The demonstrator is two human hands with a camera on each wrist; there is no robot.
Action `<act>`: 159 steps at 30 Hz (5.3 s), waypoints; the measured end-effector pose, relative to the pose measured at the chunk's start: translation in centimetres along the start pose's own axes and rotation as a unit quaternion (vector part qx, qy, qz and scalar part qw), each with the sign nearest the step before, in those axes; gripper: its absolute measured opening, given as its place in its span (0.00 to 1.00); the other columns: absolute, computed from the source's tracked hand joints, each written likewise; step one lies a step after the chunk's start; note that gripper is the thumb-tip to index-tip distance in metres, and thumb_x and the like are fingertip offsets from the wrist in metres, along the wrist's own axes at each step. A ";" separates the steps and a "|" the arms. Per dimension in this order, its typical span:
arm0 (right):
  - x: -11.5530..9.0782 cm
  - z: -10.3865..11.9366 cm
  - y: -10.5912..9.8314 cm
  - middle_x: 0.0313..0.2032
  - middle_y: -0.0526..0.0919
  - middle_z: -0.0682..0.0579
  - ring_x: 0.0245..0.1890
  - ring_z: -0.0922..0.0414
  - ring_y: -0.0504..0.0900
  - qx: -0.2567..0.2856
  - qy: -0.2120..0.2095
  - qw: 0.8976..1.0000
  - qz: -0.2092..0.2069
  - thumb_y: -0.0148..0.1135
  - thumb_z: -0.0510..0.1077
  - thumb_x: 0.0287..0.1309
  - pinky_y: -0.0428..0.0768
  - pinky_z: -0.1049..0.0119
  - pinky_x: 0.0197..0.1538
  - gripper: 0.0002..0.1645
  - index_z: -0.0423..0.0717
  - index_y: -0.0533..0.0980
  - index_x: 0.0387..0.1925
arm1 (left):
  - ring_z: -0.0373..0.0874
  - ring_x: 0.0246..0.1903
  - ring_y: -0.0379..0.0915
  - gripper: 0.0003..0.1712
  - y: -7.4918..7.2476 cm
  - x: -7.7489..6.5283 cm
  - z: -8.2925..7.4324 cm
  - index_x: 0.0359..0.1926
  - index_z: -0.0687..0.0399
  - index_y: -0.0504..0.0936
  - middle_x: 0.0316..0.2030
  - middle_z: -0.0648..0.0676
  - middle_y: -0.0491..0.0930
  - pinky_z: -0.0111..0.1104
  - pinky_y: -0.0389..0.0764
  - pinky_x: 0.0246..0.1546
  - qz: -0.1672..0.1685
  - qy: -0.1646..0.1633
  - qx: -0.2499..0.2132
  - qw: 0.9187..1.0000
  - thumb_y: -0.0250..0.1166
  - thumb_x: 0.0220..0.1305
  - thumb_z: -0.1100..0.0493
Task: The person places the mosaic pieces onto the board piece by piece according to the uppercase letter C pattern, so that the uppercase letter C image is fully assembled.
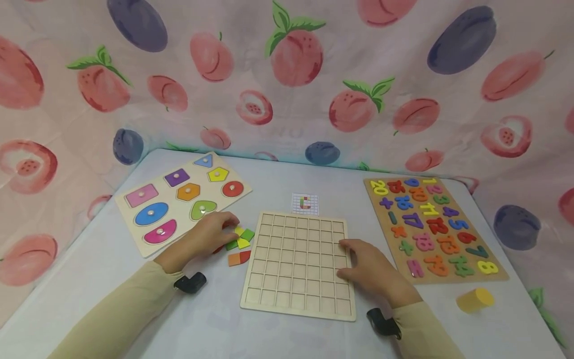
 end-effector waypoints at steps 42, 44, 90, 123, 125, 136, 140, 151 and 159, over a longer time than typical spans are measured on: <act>1.1 -1.5 -1.0 0.59 0.78 0.38 0.60 0.36 0.74 -0.014 0.022 0.999 -0.019 0.71 0.46 0.56 0.72 0.38 0.56 0.32 0.48 0.75 0.63 | 0.46 0.43 0.75 0.21 0.6 1.7 0.3 0.58 0.54 0.81 0.52 0.54 0.81 0.30 0.76 0.28 0.027 -0.039 -0.010 0.999 0.69 0.64 0.60; 1.2 -1.5 -1.0 0.59 0.78 0.38 0.60 0.37 0.74 -0.012 0.023 0.999 -0.020 0.71 0.46 0.57 0.73 0.38 0.56 0.32 0.49 0.75 0.63 | 0.46 0.41 0.75 0.21 0.6 1.7 0.3 0.58 0.54 0.81 0.52 0.55 0.81 0.31 0.77 0.25 0.028 -0.040 -0.015 0.999 0.69 0.64 0.61; 1.1 -1.2 -0.5 0.62 0.75 0.38 0.62 0.37 0.72 -0.013 0.020 1.000 -0.007 0.76 0.48 0.52 0.71 0.38 0.59 0.36 0.48 0.75 0.63 | 0.47 0.47 0.74 0.22 2.6 2.9 -3.9 0.58 0.56 0.80 0.49 0.53 0.82 0.42 0.76 0.55 0.044 0.031 -0.007 0.999 0.67 0.63 0.61; 0.9 -1.1 -0.7 0.60 0.76 0.38 0.59 0.37 0.73 -0.007 0.022 1.000 0.001 0.76 0.48 0.52 0.73 0.38 0.56 0.36 0.49 0.74 0.63 | 0.47 0.48 0.74 0.20 5.8 5.1 -9.7 0.56 0.55 0.82 0.48 0.52 0.83 0.44 0.71 0.57 0.056 0.092 0.028 0.994 0.67 0.62 0.59; 0.8 -1.0 -0.6 0.60 0.76 0.37 0.60 0.37 0.73 -0.004 0.025 1.000 0.002 0.75 0.48 0.53 0.72 0.38 0.57 0.36 0.49 0.74 0.63 | 0.47 0.47 0.74 0.20 5.8 5.1 -9.9 0.56 0.56 0.82 0.47 0.53 0.83 0.44 0.71 0.57 0.056 0.094 0.026 0.994 0.66 0.62 0.60; 0.8 -1.1 -0.7 0.61 0.76 0.38 0.63 0.36 0.71 0.006 0.018 1.000 0.007 0.75 0.48 0.53 0.69 0.37 0.59 0.36 0.50 0.74 0.64 | 0.46 0.47 0.74 0.19 5.7 5.2 -10.5 0.55 0.57 0.82 0.45 0.51 0.83 0.41 0.73 0.55 0.047 0.086 0.022 0.995 0.66 0.62 0.59; 0.8 -1.0 -0.7 0.62 0.75 0.37 0.65 0.35 0.69 0.010 0.011 1.000 0.010 0.75 0.49 0.53 0.67 0.36 0.61 0.36 0.51 0.74 0.64 | 0.45 0.46 0.74 0.19 5.9 5.3 -10.3 0.55 0.56 0.82 0.45 0.50 0.83 0.39 0.74 0.54 0.044 0.075 0.021 0.996 0.66 0.63 0.58; 0.8 -1.2 -0.7 0.62 0.75 0.38 0.65 0.35 0.68 0.008 0.017 1.000 0.011 0.75 0.49 0.53 0.67 0.36 0.61 0.37 0.50 0.74 0.64 | 0.44 0.46 0.75 0.17 5.9 5.0 -10.0 0.52 0.55 0.82 0.43 0.50 0.83 0.39 0.74 0.54 0.046 0.067 0.011 0.997 0.67 0.63 0.57; 0.9 -1.1 -0.8 0.63 0.74 0.38 0.65 0.35 0.68 0.008 0.012 1.000 0.012 0.75 0.49 0.53 0.66 0.36 0.62 0.37 0.50 0.74 0.64 | 0.47 0.46 0.74 0.19 4.0 4.7 -8.5 0.55 0.54 0.81 0.46 0.50 0.81 0.41 0.74 0.54 0.037 0.025 -0.020 0.999 0.67 0.63 0.57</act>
Point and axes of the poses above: each hand's wrist, its own x-axis towards the middle knuckle, its own y-axis out of the palm, z = x × y, the point moved 8 cm from there along x, towards the middle knuckle
